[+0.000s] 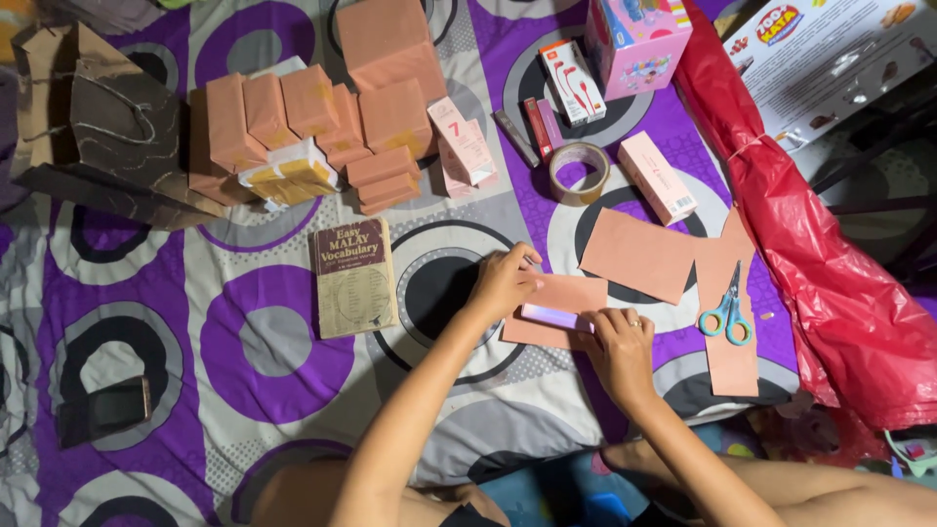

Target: The person folds a sheet of pink paper around a small rectangular box, trims the paper with scissors, and secures the edges with tape. The person repeats this process for multiple identical boxes, stacking the finished wrapped items on the bed.

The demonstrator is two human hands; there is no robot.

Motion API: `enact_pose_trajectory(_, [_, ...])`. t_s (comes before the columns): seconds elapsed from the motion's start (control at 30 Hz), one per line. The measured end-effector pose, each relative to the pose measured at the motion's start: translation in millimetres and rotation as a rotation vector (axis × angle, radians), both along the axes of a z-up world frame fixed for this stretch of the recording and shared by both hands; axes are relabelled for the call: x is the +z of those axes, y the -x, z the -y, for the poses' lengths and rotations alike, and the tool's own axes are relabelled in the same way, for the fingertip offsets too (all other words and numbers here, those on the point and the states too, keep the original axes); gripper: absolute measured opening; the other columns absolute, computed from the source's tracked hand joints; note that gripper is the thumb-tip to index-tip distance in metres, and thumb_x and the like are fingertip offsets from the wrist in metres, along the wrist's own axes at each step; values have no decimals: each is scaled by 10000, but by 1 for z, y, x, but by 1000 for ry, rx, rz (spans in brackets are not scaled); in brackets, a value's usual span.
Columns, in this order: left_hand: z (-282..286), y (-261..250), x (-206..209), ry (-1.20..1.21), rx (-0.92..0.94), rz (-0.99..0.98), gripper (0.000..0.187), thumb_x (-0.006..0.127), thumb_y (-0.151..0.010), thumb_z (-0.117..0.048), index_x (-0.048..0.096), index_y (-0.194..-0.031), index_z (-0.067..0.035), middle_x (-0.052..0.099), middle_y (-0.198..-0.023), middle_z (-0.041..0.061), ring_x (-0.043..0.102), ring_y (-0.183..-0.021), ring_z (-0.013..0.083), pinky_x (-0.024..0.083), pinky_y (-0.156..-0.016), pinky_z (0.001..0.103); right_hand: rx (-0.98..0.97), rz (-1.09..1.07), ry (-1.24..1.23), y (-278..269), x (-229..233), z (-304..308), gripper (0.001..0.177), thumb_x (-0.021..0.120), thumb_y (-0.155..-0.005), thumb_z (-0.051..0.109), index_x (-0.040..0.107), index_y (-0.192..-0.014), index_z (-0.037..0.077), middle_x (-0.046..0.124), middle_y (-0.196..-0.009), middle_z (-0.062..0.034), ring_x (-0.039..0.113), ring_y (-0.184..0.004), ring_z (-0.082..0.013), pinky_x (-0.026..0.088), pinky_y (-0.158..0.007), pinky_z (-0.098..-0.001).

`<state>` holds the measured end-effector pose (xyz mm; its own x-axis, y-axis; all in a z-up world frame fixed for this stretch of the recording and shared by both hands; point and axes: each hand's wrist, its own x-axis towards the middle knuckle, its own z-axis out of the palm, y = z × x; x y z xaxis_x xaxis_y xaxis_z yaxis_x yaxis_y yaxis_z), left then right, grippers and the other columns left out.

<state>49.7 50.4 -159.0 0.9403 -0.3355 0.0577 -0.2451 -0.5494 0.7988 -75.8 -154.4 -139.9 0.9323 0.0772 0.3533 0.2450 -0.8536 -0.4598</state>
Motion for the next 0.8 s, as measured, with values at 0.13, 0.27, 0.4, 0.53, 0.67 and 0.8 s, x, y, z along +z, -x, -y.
enact_pose_trajectory(0.13, [4,-2,-1,127,73,-37,228,748,-825,-33,663,-1032,-73,736,-876,72,743,-856,223,603,-763,321,7,18,-20,1,-1,1,289,760,-818,173,702,-1085,81,664,-947,-53,584,-898,-270,385,-874,-429])
enact_pose_trajectory(0.27, [8,2,11,118,90,108,228,766,-800,-36,659,-998,-68,699,-974,74,686,-926,253,590,-745,347,8,-14,-41,0,-1,3,362,783,-808,193,697,-1140,79,663,-977,-57,587,-891,-263,387,-896,-431])
enact_pose_trajectory(0.4, [12,17,29,12,-6,300,178,769,-811,-81,670,-958,-85,689,-962,69,642,-979,304,490,-896,437,-2,4,-96,7,1,3,485,807,-775,223,670,-1207,49,646,-1130,-105,605,-977,-284,373,-938,-459])
enact_pose_trajectory(0.53, [10,36,38,-27,-87,361,129,748,-840,-107,671,-942,-87,674,-966,71,612,-1038,311,448,-958,452,31,117,0,16,0,3,411,799,-800,212,686,-1174,85,626,-1211,-110,606,-1091,-286,368,-987,-465])
enact_pose_trajectory(0.67, [3,57,33,-63,-142,415,154,780,-811,-134,673,-904,-74,671,-935,73,611,-1039,309,447,-961,453,123,129,77,15,-4,2,379,800,-764,207,707,-1121,123,622,-1248,-120,597,-1160,-287,357,-1006,-479])
enact_pose_trajectory(0.8, [2,62,28,-54,-117,352,149,794,-821,-150,684,-894,-81,702,-929,48,626,-1022,273,453,-940,431,145,132,70,11,-8,0,350,808,-769,215,703,-1091,128,618,-1265,-126,588,-1169,-287,355,-1019,-483])
